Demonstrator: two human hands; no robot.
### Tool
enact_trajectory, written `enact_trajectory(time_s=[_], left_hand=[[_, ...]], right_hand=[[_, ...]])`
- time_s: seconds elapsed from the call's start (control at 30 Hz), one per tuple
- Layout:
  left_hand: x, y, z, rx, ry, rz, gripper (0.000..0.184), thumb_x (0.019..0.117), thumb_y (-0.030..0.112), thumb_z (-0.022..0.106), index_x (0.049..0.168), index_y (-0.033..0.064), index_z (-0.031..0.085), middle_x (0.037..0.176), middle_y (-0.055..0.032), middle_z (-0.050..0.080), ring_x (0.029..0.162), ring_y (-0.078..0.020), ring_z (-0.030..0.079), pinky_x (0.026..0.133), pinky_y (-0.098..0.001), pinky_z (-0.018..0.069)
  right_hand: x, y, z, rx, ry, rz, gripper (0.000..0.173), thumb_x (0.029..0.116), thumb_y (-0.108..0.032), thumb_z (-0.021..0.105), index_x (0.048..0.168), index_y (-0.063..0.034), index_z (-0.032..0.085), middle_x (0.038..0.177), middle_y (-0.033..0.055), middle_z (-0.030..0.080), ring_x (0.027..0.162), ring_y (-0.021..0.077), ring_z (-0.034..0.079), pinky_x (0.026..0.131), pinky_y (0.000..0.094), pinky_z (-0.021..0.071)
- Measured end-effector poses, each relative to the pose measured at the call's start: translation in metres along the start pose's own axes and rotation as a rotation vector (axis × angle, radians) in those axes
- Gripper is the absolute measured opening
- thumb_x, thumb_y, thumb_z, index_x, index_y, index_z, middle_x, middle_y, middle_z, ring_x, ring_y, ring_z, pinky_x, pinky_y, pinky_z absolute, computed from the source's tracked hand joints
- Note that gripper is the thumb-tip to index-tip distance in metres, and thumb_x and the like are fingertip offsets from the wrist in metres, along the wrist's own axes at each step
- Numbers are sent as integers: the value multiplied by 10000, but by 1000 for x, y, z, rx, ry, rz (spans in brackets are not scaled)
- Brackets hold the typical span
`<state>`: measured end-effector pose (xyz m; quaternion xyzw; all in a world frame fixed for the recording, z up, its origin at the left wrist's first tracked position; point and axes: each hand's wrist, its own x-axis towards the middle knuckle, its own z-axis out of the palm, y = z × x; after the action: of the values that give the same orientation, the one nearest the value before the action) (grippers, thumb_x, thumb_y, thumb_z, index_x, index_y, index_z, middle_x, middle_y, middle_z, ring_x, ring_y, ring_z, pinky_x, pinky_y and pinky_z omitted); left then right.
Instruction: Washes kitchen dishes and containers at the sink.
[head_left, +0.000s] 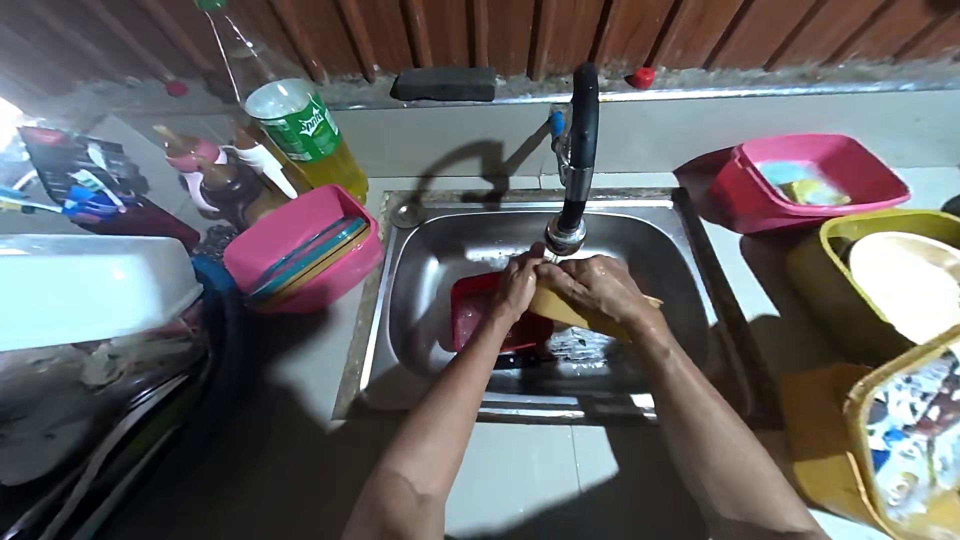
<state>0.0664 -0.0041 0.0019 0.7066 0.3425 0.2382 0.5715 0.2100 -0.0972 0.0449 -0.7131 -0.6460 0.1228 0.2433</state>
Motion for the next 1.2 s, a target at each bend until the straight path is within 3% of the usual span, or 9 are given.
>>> enact_trajectory(time_s=[0.1, 0.23, 0.37, 0.57, 0.67, 0.77, 0.9, 1.03, 1.2], left_hand=[[-7, -20, -19, -20, 196, -61, 603, 1093, 507, 320, 1137, 6, 655, 1046, -160, 663, 988, -253, 635, 897, -490, 516], [-25, -39, -49, 42, 310, 46, 662, 1056, 572, 273, 869, 49, 633, 743, -36, 587, 743, -131, 597, 739, -392, 522], [-51, -41, -66, 157, 227, 117, 847, 946, 752, 373, 1104, -26, 671, 990, -122, 684, 957, -169, 651, 892, -409, 540], [-56, -10, -78, 61, 308, 189, 336, 970, 346, 645, 804, 57, 681, 705, 26, 600, 664, -41, 573, 658, -258, 505], [-70, 15, -110, 63, 399, 116, 291, 1001, 291, 653, 858, 40, 692, 724, 11, 607, 663, -58, 571, 659, -274, 512], [-76, 18, -136, -122, 573, 100, 274, 1031, 330, 575, 990, 96, 713, 837, 33, 697, 765, -63, 674, 729, -300, 595], [-75, 25, -144, -187, 708, 81, 361, 1053, 429, 517, 1016, 115, 690, 854, 23, 689, 775, -89, 683, 718, -326, 600], [-55, 19, -123, -159, 741, 158, 367, 1072, 402, 506, 1011, 91, 691, 891, 13, 670, 838, -73, 659, 795, -324, 578], [-46, 18, -99, -128, 700, 36, 419, 1066, 417, 513, 1119, 40, 688, 992, -78, 683, 910, -145, 658, 841, -397, 563]], right_hand=[[11, -25, 6, 23, -46, -68, 645, 1022, -613, 425, 683, -102, 623, 573, 60, 558, 594, 264, 616, 582, 532, 481], [28, -48, 13, 83, -223, -102, 580, 974, -646, 539, 923, -89, 688, 764, 90, 653, 744, 290, 664, 689, 568, 520], [50, -45, 3, 144, -346, 31, 639, 1027, -668, 379, 1260, -129, 628, 1055, 144, 706, 1007, 328, 686, 887, 640, 506], [63, -25, -5, 136, -529, 73, 607, 1105, -517, 296, 1336, -82, 649, 1383, 194, 611, 1358, 353, 520, 1144, 607, 344], [58, 15, 18, 317, -310, 112, 450, 1110, -327, 406, 1268, 10, 659, 1260, 216, 662, 1223, 335, 609, 1089, 547, 431], [49, 53, 54, 182, -254, 359, 579, 1018, -508, 584, 1281, 6, 619, 1080, 269, 694, 1016, 439, 677, 899, 670, 506], [34, 28, 95, 83, -537, 524, 493, 1038, -358, 586, 1346, 28, 580, 1288, 295, 628, 1228, 461, 598, 1041, 659, 436], [28, -1, 126, 149, -601, 379, 607, 1025, -362, 595, 1481, 11, 449, 1357, 289, 595, 1285, 445, 570, 1090, 635, 419], [17, 30, 82, 587, -325, 503, 348, 1086, -245, 489, 1159, 41, 674, 1033, 183, 690, 937, 245, 662, 898, 450, 536]])
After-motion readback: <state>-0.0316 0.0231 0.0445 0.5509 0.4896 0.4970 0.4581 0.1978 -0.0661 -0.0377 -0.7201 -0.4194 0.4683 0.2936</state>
